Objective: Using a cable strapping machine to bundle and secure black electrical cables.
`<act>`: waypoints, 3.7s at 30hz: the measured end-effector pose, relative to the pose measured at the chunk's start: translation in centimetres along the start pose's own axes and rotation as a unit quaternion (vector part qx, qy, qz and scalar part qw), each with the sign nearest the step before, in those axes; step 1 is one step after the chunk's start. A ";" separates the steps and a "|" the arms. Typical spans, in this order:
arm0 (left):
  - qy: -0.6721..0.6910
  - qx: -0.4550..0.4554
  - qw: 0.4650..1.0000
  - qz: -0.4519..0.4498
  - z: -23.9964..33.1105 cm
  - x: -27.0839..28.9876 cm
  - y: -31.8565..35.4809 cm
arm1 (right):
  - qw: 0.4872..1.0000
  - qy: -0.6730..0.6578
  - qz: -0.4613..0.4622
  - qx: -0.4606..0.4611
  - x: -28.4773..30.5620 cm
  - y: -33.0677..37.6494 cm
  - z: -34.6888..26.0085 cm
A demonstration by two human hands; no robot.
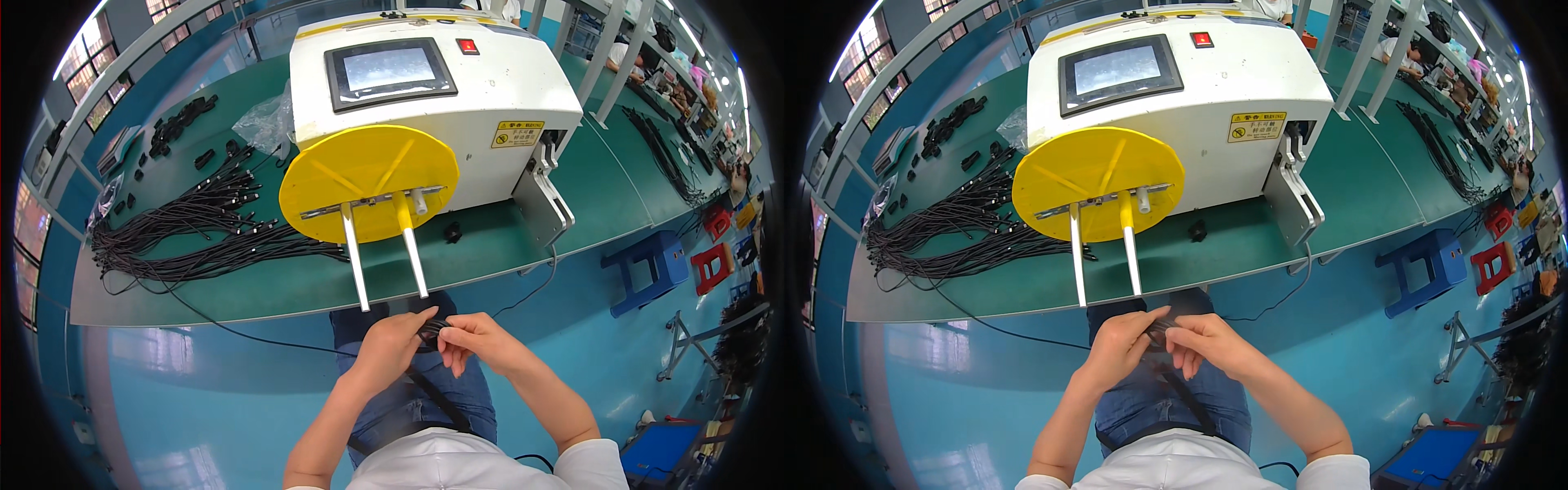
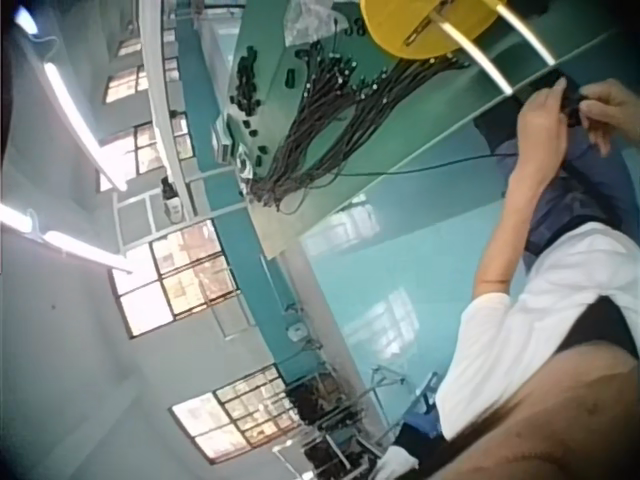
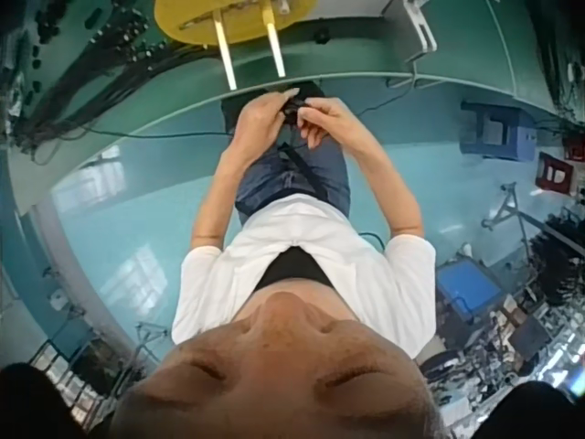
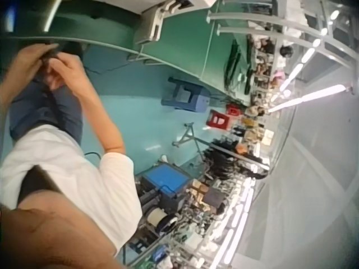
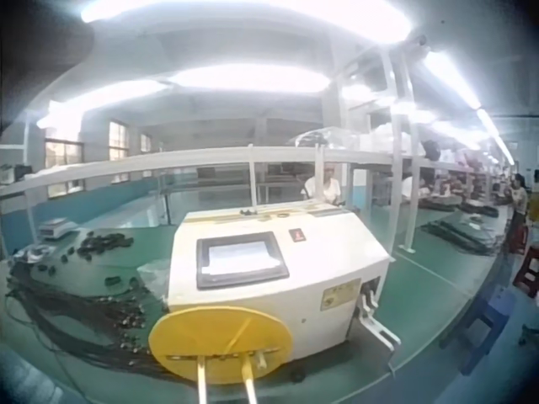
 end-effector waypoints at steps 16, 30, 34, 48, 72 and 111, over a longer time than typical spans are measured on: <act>0.004 0.044 0.997 0.060 1.2 -0.1 -0.3 | 0.989 -0.126 0.070 0.013 1.2 -0.4 0.1; 0.037 0.049 0.984 0.167 1.5 0.8 0.2 | 0.967 -0.184 0.128 0.119 -1.5 -0.4 0.1; -0.031 0.043 0.997 0.054 1.6 1.6 -0.1 | 0.989 -0.098 0.092 0.056 -0.4 -0.5 -0.1; 0.075 0.023 0.996 0.047 1.7 2.4 1.3 | 0.958 -0.206 0.147 0.134 0.6 0.4 -1.4; 0.557 0.193 0.806 -0.060 -0.8 0.3 0.8 | 0.966 -0.056 0.180 0.180 -0.1 0.8 -2.1; 0.244 0.125 0.956 0.102 -0.1 0.2 2.1 | 0.874 0.316 0.175 0.325 -0.5 1.8 -3.6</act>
Point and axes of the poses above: each hand's wrist, its own y-axis away from the middle knuckle, its own x-axis out of the back of the hand, z = x × y, the point moved 4 cm from there along -y, towards the middle knuckle, and after that the axes turned 13 degrees about x, right-handed, at the moved point
